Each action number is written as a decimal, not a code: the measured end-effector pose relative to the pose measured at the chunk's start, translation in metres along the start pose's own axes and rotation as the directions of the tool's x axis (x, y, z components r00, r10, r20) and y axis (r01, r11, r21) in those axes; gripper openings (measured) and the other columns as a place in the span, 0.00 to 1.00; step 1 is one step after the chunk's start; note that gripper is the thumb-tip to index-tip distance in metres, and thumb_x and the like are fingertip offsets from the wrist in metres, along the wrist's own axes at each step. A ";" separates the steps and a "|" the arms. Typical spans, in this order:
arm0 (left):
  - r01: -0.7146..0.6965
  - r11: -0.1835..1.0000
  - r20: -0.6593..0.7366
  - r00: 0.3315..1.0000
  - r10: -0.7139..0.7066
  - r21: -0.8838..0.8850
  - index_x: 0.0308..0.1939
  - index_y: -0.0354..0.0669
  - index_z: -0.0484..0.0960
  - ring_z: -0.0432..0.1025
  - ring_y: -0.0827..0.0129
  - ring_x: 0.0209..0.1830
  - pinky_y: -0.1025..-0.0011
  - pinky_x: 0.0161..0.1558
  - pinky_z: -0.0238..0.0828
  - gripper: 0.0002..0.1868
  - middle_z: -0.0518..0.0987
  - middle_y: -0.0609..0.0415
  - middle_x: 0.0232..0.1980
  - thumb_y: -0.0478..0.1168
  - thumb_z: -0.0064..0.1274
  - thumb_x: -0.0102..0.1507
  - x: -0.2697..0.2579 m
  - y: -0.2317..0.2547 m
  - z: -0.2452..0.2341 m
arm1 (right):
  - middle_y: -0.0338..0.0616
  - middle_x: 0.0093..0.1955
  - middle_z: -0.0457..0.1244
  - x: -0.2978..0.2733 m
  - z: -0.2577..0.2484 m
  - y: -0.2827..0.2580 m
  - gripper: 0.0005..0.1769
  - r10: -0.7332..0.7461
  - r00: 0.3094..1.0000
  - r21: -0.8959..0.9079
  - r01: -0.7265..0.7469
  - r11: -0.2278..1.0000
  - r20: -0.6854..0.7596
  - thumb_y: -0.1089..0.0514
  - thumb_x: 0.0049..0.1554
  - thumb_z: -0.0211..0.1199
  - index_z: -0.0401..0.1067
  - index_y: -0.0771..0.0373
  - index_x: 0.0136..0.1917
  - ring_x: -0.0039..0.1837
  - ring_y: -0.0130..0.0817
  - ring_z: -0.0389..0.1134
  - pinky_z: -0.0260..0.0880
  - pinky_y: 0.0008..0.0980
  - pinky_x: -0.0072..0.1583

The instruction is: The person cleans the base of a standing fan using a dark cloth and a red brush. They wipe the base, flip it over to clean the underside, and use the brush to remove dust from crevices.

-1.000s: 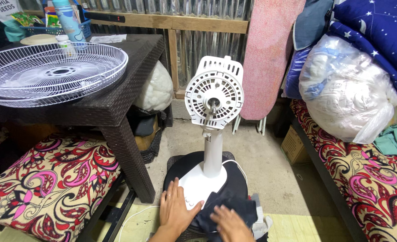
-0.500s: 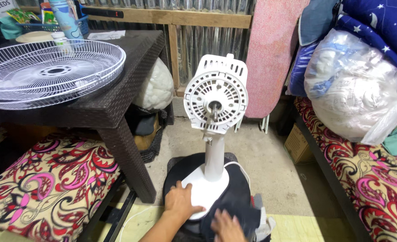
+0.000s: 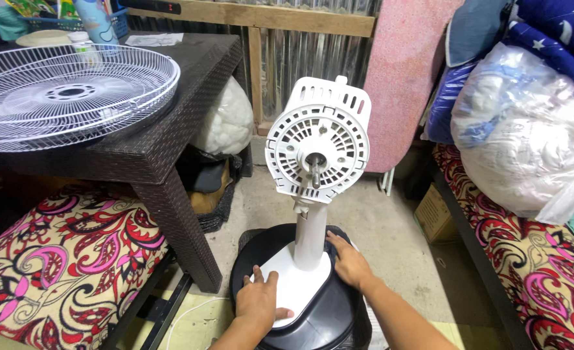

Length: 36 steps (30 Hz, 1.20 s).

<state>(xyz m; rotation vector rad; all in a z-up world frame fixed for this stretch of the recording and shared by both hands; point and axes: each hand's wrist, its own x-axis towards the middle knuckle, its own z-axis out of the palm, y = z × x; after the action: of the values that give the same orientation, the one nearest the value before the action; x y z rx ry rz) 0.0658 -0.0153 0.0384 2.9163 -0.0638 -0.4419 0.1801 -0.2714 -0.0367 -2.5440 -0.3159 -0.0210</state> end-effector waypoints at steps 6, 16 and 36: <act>-0.005 1.000 0.005 1.000 0.005 0.013 0.69 0.46 0.63 0.59 0.36 0.73 0.61 0.61 0.71 0.55 0.54 0.27 0.77 0.69 0.70 0.50 0.002 -0.001 0.001 | 0.49 0.80 0.52 -0.016 0.008 -0.003 0.32 -0.024 0.978 -0.041 0.015 0.999 -0.207 0.66 0.53 0.49 0.62 0.64 0.72 0.78 0.48 0.53 0.53 0.41 0.75; -0.013 0.998 -0.041 0.999 0.016 0.064 0.68 0.46 0.65 0.64 0.39 0.70 0.62 0.58 0.73 0.55 0.58 0.28 0.75 0.73 0.67 0.48 -0.001 -0.001 -0.001 | 0.70 0.74 0.53 -0.160 0.171 -0.012 0.27 -0.368 0.665 -0.534 -0.054 0.844 -0.649 0.49 0.56 0.50 0.66 0.68 0.63 0.74 0.69 0.55 0.47 0.65 0.66; -0.079 0.936 -0.082 0.995 0.054 -0.344 0.76 0.43 0.55 0.51 0.50 0.80 0.66 0.70 0.62 0.61 0.48 0.42 0.82 0.61 0.74 0.49 -0.035 -0.008 0.012 | 0.60 0.71 0.60 -0.155 0.119 0.012 0.26 0.147 0.949 0.074 -0.132 0.989 -0.280 0.55 0.58 0.58 0.68 0.66 0.67 0.78 0.50 0.56 0.51 0.50 0.76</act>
<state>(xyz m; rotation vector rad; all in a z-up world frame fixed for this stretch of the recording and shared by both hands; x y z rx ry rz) 0.0290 -0.0066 0.0360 2.5705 -0.0666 -0.3011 0.0260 -0.2503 -0.1558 -2.4601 -0.0226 -0.3175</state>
